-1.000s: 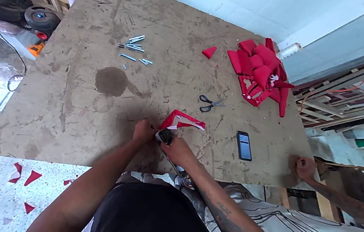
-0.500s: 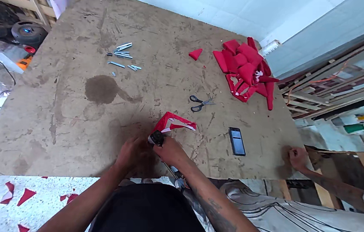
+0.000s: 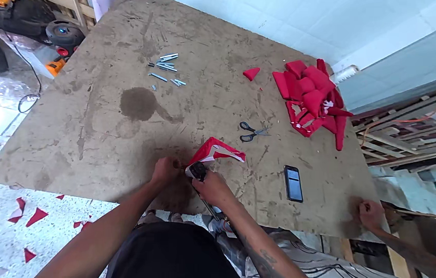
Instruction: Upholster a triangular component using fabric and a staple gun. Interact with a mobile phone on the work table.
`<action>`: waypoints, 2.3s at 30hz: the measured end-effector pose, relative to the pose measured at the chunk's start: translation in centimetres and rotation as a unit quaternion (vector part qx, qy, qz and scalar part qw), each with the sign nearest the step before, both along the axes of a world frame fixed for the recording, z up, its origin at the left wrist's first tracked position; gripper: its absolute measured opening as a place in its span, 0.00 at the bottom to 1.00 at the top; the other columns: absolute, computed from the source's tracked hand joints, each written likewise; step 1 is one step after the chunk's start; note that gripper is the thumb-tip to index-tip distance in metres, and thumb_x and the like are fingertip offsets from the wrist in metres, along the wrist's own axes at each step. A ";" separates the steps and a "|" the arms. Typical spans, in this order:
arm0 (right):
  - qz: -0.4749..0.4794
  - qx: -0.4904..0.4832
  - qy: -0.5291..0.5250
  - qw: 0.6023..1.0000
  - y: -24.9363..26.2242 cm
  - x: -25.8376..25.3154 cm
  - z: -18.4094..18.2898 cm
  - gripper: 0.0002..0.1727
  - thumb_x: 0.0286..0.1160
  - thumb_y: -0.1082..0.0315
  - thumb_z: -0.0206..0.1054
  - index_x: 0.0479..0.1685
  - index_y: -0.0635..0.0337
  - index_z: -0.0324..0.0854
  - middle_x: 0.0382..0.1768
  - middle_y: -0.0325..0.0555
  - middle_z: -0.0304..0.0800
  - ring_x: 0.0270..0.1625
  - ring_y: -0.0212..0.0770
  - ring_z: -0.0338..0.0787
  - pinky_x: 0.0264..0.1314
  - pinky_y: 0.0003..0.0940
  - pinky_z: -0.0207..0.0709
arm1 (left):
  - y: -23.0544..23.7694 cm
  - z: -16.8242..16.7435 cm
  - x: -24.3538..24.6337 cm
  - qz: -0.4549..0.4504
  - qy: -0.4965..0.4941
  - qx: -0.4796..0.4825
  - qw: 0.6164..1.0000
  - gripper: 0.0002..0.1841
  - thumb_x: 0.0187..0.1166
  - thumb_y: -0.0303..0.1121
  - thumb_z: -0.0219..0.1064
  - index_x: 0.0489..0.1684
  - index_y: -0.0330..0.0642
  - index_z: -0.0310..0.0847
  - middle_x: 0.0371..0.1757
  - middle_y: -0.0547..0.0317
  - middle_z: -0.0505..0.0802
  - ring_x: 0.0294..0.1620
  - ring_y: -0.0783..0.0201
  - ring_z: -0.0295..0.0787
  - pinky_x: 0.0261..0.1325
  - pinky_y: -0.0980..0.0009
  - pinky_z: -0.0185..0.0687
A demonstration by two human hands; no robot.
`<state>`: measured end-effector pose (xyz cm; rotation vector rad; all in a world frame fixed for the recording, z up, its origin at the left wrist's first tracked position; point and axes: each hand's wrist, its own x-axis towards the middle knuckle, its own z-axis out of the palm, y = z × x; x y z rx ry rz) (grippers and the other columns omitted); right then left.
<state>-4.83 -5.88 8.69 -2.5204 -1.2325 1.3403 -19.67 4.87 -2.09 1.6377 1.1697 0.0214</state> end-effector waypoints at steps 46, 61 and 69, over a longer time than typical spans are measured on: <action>-0.070 0.076 0.003 0.995 -3.8 0.5 -1.7 0.22 0.76 0.42 0.65 0.50 0.51 0.85 0.29 0.38 0.92 0.28 0.37 0.93 0.38 0.43 0.91 | 3.3 -0.9 2.2 -0.108 0.078 0.041 0.990 0.19 0.57 0.54 0.86 0.35 0.54 0.90 0.35 0.57 0.93 0.39 0.52 0.92 0.45 0.40 0.87; -0.188 0.237 -0.100 0.948 -13.3 13.6 -7.6 0.30 0.69 0.67 0.70 0.77 0.52 0.79 0.80 0.52 0.73 0.82 0.46 0.74 0.82 0.42 0.72 | -0.7 2.1 9.5 -0.171 -0.043 0.319 0.931 0.15 0.69 0.48 0.78 0.45 0.50 0.89 0.53 0.56 0.92 0.61 0.53 0.87 0.66 0.49 0.84; -0.369 0.369 -0.098 0.847 -21.3 22.0 -7.8 0.17 0.80 0.63 0.63 0.63 0.54 0.88 0.65 0.42 0.89 0.65 0.35 0.88 0.67 0.37 0.86 | -2.1 -1.3 20.7 -0.277 -0.057 0.444 0.850 0.26 0.63 0.55 0.77 0.61 0.60 0.87 0.81 0.62 0.80 0.88 0.53 0.66 0.87 0.42 0.61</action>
